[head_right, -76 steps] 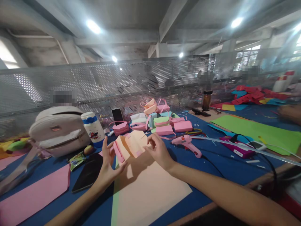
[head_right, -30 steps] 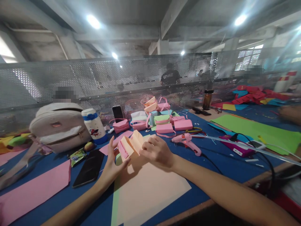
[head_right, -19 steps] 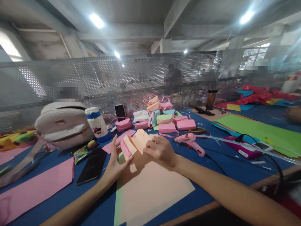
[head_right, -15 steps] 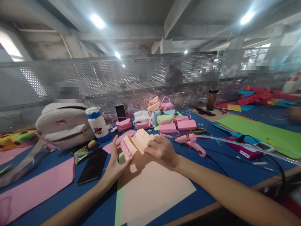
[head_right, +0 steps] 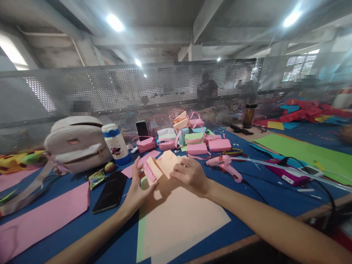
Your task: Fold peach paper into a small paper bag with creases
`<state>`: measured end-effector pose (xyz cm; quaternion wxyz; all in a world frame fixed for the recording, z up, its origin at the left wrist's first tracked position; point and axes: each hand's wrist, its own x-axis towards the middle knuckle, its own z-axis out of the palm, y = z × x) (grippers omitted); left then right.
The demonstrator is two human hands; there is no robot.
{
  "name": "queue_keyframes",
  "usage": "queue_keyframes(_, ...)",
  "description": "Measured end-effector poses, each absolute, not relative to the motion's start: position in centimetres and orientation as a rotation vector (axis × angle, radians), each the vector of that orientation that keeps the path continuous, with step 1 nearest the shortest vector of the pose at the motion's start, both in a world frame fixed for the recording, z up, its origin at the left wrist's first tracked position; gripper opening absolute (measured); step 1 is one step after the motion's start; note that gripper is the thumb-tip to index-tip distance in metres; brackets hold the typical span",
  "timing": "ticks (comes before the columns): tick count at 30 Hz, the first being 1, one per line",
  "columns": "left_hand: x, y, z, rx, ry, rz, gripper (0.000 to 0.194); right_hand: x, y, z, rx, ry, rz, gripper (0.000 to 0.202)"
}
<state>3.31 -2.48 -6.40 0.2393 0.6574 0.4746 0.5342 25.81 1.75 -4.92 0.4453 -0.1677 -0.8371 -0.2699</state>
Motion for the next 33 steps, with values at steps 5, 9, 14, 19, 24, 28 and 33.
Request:
queue_keyframes(5,3.24,-2.30,-6.69,1.811,1.333,1.489,0.097,25.86,1.90,-5.19,-0.419,-2.044,-0.681,0.015)
queue_keyframes(9,3.05,-2.01,-7.16,1.805,1.345,1.498,0.099,25.94,1.92,-5.23,-0.422,-2.050,-0.688,0.012)
queue_keyframes(14,3.09,-2.12,-6.97,1.797,1.338,1.506,0.101,25.98,1.65,-4.90,-0.433,-2.080,-0.680,0.017)
queue_keyframes(19,3.18,-2.26,-6.76,1.776,1.335,1.497,0.099,25.86,1.72,-4.94,-0.448,-2.077,-0.650,0.019)
queue_keyframes(24,3.20,-2.31,-6.77,1.774,1.328,1.503,0.099,25.77,2.04,-5.12,-0.417,-2.062,-0.651,0.013)
queue_keyframes(28,3.19,-2.37,-6.72,1.802,1.313,1.502,0.097,25.70,1.96,-5.01,-0.398,-2.064,-0.649,0.014)
queue_keyframes(33,2.92,-2.08,-7.20,1.831,1.362,1.509,0.096,25.61,1.74,-5.05,-0.387,-2.080,-0.579,0.016)
